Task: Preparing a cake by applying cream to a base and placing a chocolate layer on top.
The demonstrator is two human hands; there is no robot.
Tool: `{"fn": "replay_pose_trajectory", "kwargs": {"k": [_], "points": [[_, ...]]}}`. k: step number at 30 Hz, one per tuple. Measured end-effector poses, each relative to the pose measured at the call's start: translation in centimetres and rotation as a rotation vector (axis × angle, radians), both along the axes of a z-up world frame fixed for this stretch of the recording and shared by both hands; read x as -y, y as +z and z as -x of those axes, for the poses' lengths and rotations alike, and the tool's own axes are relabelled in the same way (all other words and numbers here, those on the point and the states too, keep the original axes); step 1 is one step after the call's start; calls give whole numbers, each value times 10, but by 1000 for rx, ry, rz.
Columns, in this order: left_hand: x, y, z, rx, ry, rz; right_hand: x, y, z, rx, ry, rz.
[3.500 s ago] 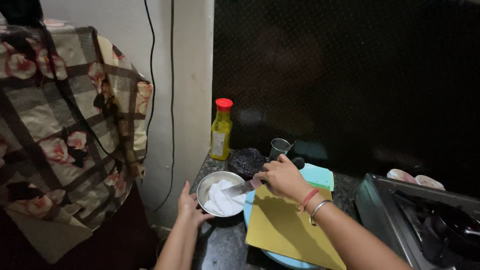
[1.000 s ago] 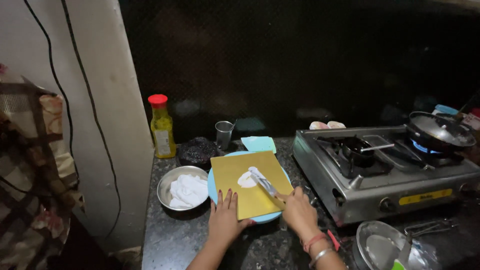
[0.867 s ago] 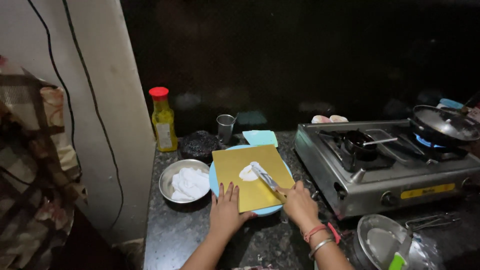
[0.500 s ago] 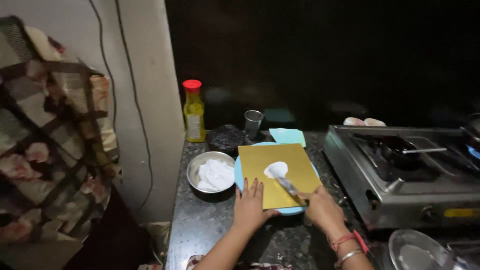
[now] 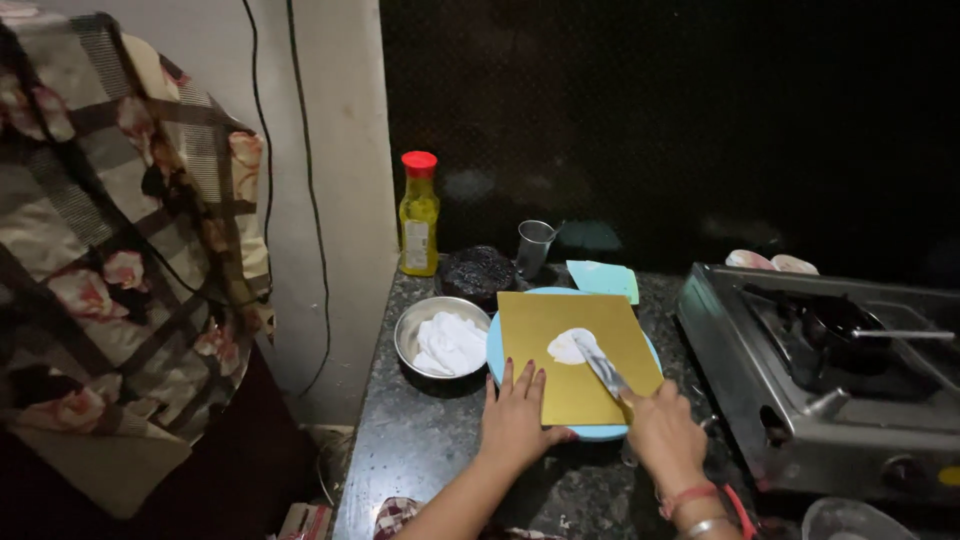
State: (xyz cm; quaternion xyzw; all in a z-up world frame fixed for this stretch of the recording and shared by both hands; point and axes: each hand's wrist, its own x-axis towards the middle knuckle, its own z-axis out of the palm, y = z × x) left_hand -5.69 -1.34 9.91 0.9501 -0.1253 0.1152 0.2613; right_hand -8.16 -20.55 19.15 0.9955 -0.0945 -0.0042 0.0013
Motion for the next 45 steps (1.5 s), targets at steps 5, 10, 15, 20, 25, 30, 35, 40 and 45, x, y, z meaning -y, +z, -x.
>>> {"fn": "replay_pose_trajectory", "kwargs": {"k": [5, 10, 15, 20, 25, 30, 35, 40, 45], "points": [[6, 0, 5, 14, 21, 10, 17, -31, -16, 4, 151, -102], [13, -5, 11, 62, 46, -20, 10, -24, -9, 95, 125, -31], [21, -7, 20, 156, 13, -24, 34, -30, -14, -43, 179, -158], [24, -5, 16, 87, 7, 18, 25, -21, -27, 2, 179, -138], [11, -4, 8, 200, -34, -5, 27, -16, -29, -62, 131, -93], [19, 7, 17, 147, -35, -4, 25, -14, -31, -108, 227, -131], [18, 4, 6, 101, -30, -8, 34, -11, -37, -70, 168, -80], [16, 5, 0, 197, 27, -22, 40, -9, -40, -250, 129, -101], [21, 48, 7, -156, 69, -98, 34, -4, -32, -64, 164, -82]]}}
